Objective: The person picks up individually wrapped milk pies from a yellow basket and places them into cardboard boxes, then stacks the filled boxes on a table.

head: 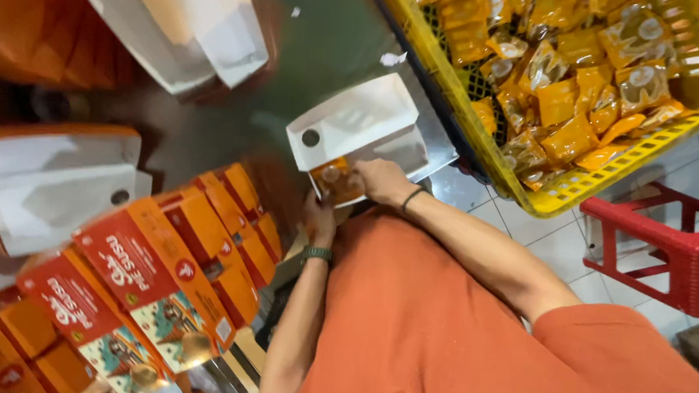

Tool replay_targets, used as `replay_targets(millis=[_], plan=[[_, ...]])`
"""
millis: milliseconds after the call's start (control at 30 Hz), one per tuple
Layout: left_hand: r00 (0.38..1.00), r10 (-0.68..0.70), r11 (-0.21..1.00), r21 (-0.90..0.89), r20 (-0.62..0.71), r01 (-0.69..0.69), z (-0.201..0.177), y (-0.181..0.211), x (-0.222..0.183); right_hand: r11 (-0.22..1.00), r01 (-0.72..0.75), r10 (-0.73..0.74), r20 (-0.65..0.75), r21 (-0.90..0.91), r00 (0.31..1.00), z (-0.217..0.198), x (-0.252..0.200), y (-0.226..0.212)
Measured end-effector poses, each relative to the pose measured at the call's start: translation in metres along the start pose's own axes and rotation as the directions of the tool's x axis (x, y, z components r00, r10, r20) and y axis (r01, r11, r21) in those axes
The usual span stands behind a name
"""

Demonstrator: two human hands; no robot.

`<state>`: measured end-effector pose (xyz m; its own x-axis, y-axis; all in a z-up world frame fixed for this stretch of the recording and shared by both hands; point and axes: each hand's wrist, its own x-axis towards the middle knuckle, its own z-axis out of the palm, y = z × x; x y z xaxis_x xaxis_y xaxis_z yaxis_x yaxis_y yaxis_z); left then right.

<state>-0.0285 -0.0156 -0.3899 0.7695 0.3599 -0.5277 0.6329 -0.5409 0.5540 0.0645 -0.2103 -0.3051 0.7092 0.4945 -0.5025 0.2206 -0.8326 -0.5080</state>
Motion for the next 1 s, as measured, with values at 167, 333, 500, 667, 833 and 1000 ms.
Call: replay_targets(millis=[167, 333, 500, 667, 833, 1000], plan=[[0.698, 0.382, 0.904, 0.087, -0.606, -0.419, -0.015, 0.019, -0.005, 0.770, -0.021, 0.513, -0.600, 0.637, 0.614, -0.176, -0.051, 0.023], [0.866, 0.388, 0.821, -0.307, -0.317, -0.481, -0.051, 0.215, -0.038, 0.402, -0.017, 0.851, -0.367, 0.915, 0.376, -0.211, 0.006, 0.196], [0.609, 0.775, 0.572, -0.223, -0.168, -0.790, -0.015, 0.379, -0.014, 0.330, -0.452, 0.894, -0.121, 0.829, 0.431, -0.237, 0.044, 0.251], [0.755, 0.600, 0.787, -0.027, 0.263, -0.616, 0.093, 0.435, 0.057, 0.591, -0.540, 0.755, -0.174, 0.600, 0.633, -0.231, 0.025, 0.235], [0.967, 0.210, 0.977, -0.003, 0.144, -0.212, 0.172, 0.426, 0.101, 0.746, -0.454, 0.639, -0.329, 0.487, 0.696, -0.195, 0.019, 0.250], [0.979, -0.146, 0.969, -0.176, 0.145, 0.171, 0.162, 0.464, 0.075, 0.460, -0.326, 0.722, -0.133, 0.826, 0.679, -0.194, -0.015, 0.279]])
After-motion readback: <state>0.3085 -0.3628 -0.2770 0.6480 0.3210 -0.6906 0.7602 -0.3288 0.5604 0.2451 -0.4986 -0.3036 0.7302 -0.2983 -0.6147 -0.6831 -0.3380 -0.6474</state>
